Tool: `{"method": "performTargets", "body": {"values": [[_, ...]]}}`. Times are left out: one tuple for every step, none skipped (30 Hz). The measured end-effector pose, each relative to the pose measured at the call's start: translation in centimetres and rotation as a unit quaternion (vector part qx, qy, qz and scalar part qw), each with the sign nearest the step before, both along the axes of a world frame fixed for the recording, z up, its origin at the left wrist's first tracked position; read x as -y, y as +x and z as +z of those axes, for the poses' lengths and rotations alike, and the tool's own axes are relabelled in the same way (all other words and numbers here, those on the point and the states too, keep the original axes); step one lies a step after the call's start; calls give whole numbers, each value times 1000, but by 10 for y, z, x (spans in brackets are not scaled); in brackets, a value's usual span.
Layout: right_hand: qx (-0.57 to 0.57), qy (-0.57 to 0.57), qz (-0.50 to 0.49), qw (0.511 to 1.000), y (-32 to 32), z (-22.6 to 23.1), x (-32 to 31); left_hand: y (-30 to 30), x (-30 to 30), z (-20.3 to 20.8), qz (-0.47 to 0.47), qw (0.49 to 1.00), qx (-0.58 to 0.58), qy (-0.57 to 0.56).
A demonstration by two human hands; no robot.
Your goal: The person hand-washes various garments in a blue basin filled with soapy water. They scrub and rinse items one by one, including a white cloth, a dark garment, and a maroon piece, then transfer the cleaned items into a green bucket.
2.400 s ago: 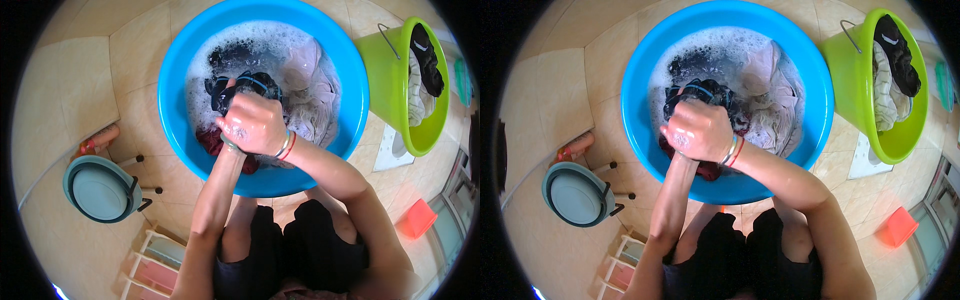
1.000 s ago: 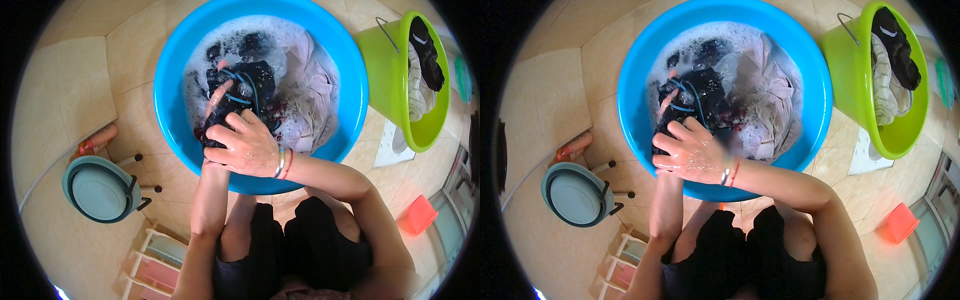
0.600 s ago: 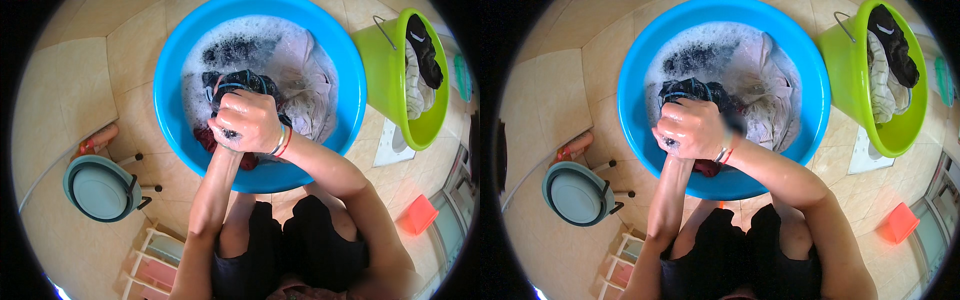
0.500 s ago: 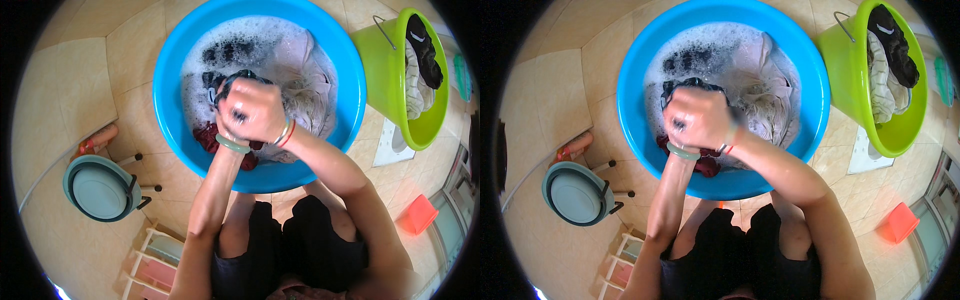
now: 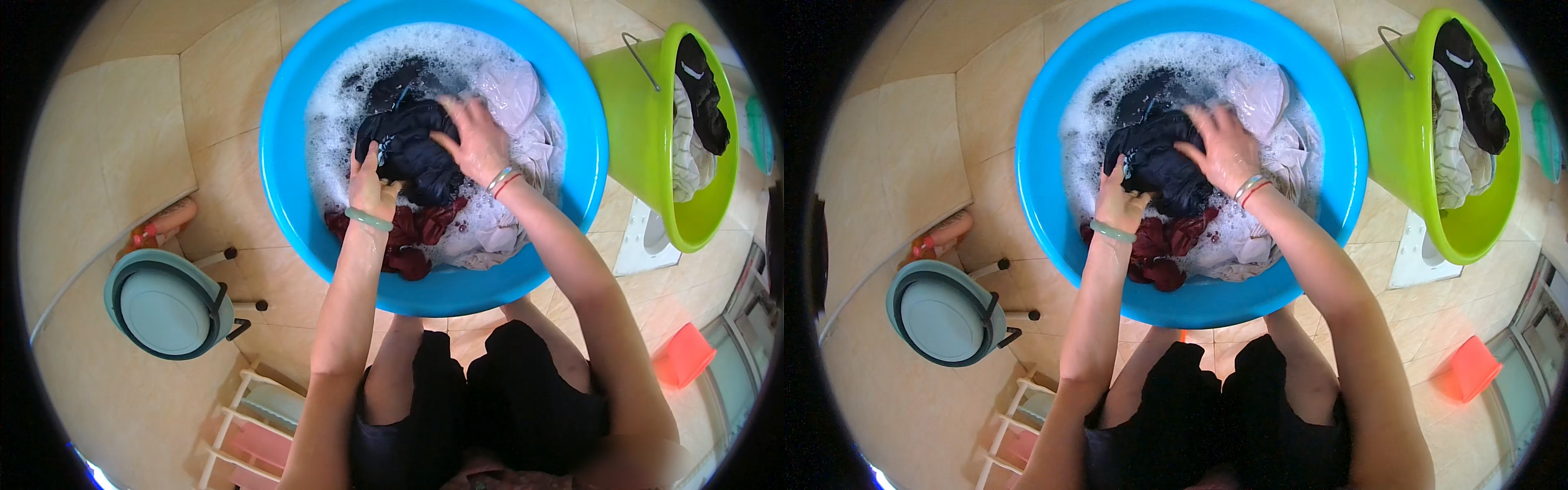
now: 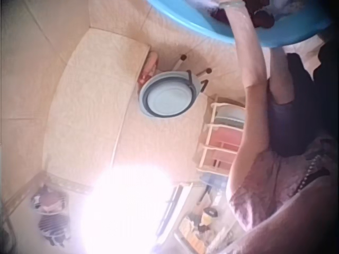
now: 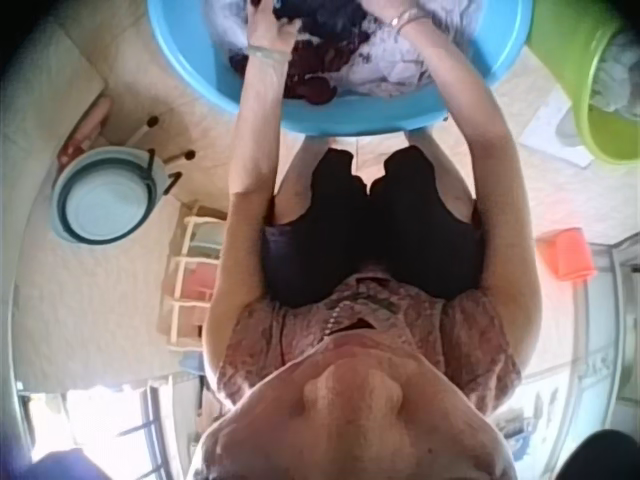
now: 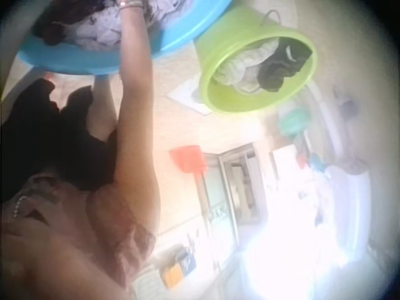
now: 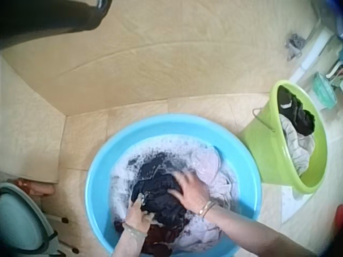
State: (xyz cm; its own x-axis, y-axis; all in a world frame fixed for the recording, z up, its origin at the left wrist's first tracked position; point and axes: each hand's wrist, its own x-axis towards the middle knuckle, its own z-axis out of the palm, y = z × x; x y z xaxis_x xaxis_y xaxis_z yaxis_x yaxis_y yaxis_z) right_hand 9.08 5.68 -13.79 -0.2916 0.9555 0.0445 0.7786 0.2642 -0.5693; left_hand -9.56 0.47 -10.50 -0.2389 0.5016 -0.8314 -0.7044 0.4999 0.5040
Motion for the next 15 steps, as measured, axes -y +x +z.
{"method": "performTargets", "body": {"values": [[55,-50,71,995,0,3,3,-4,2,-5,-4,1000,0,-2],[99,-47,70,992,4,-12,2,-1,-2,-4,-8,1000,10,3],[143,-43,69,986,7,-27,-4,4,-3,-2,-22,1000,20,2],[140,-122,21,982,5,-33,-19,9,-6,3,-33,999,24,1],[136,-201,-28,970,1,-34,-33,15,-7,7,-45,999,30,-2],[132,-278,-78,948,-1,-34,-42,22,-10,9,-72,996,33,34],[50,-193,-78,977,-9,-29,-37,19,-9,9,-83,995,46,35],[-32,-105,-77,991,-18,-15,-31,15,-10,8,-92,993,59,39],[-113,-14,-77,991,-25,-1,-22,13,-12,7,-103,991,73,42],[-147,-19,-16,989,-32,25,-12,10,-14,15,-89,989,111,43],[-185,-24,47,981,-41,56,1,1,-12,11,-79,960,199,178],[-190,-23,100,976,-43,76,16,-6,-14,12,-87,952,231,180],[-191,-21,151,970,-44,96,30,-10,-20,18,-96,942,264,182],[-176,6,193,965,-45,110,44,1,-27,42,-92,954,240,155],[-161,34,238,957,-48,123,54,3,-28,52,-107,948,231,190]]}}
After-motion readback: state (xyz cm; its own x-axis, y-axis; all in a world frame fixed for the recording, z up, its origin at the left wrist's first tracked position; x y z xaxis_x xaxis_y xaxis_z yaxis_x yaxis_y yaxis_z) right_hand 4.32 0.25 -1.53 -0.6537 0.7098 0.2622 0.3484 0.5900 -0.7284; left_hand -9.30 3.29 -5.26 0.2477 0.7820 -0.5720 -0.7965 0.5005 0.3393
